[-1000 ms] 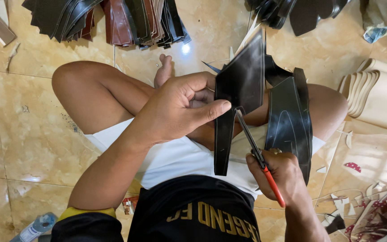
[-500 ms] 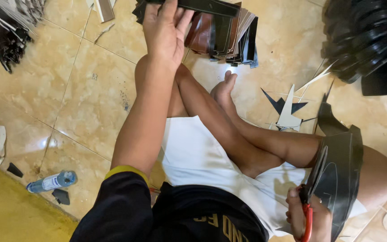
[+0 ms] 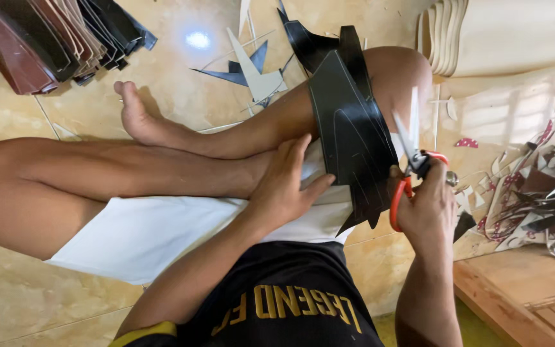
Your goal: The person sits on the floor and uses red-handled scissors to cut a black sheet of material along pre-drawn white lines. They carefully follow the contours to separate a specific shape from the larger sheet, handling the material with both hands.
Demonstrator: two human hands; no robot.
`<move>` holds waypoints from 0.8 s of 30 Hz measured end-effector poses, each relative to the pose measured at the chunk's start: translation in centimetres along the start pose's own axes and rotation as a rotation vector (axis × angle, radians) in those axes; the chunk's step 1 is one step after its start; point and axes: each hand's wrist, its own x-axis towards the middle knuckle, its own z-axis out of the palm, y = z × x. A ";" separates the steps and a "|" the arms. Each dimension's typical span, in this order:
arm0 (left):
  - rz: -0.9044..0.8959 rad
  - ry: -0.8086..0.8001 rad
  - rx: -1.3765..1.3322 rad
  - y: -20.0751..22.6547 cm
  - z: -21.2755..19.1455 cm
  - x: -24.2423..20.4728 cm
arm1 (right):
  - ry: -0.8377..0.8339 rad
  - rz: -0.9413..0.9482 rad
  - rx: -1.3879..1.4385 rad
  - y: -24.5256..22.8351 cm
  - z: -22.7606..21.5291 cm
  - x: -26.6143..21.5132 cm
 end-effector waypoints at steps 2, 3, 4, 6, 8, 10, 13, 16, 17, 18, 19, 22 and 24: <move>-0.079 0.094 -0.076 1.4 2.3 1.4 | -0.014 -0.018 -0.082 -0.2 0.8 -0.8; -0.117 0.142 -0.109 1.7 2.7 2.0 | 0.001 -0.010 -0.037 -0.3 1.2 -0.8; -0.260 0.058 -0.221 1.6 2.7 2.8 | 0.017 -0.002 0.008 -0.4 1.4 -1.0; -0.555 -0.116 -0.443 1.4 2.0 3.6 | 0.067 0.027 0.097 -0.4 1.4 -1.2; -0.391 -0.258 -0.811 1.6 0.2 3.3 | 0.151 0.070 0.188 -0.1 0.6 -1.6; -0.334 -0.316 -1.107 2.3 -2.0 2.8 | 0.232 0.011 0.362 0.3 -0.3 -2.2; -0.336 -0.192 -1.411 3.8 -4.6 2.6 | 0.296 0.037 0.539 0.9 -1.9 -3.1; -0.216 0.001 -1.561 4.3 -7.4 3.4 | 0.253 0.124 0.638 0.0 -3.1 -3.7; -0.202 0.043 -1.577 4.3 -7.8 3.8 | 0.219 0.147 0.662 -0.5 -3.3 -3.9; -0.186 0.085 -1.594 4.3 -8.2 4.0 | 0.079 0.054 0.841 -1.3 -2.8 -3.8; -0.187 0.112 -1.597 4.4 -8.3 3.9 | -0.069 -0.033 1.001 -1.9 -2.7 -3.7; -0.205 0.169 -1.594 4.4 -8.0 3.8 | -0.588 0.074 0.829 -4.9 -0.8 -3.9; -0.234 0.199 -1.555 4.6 -8.0 3.2 | -0.692 -0.085 0.820 -6.6 -0.2 -3.8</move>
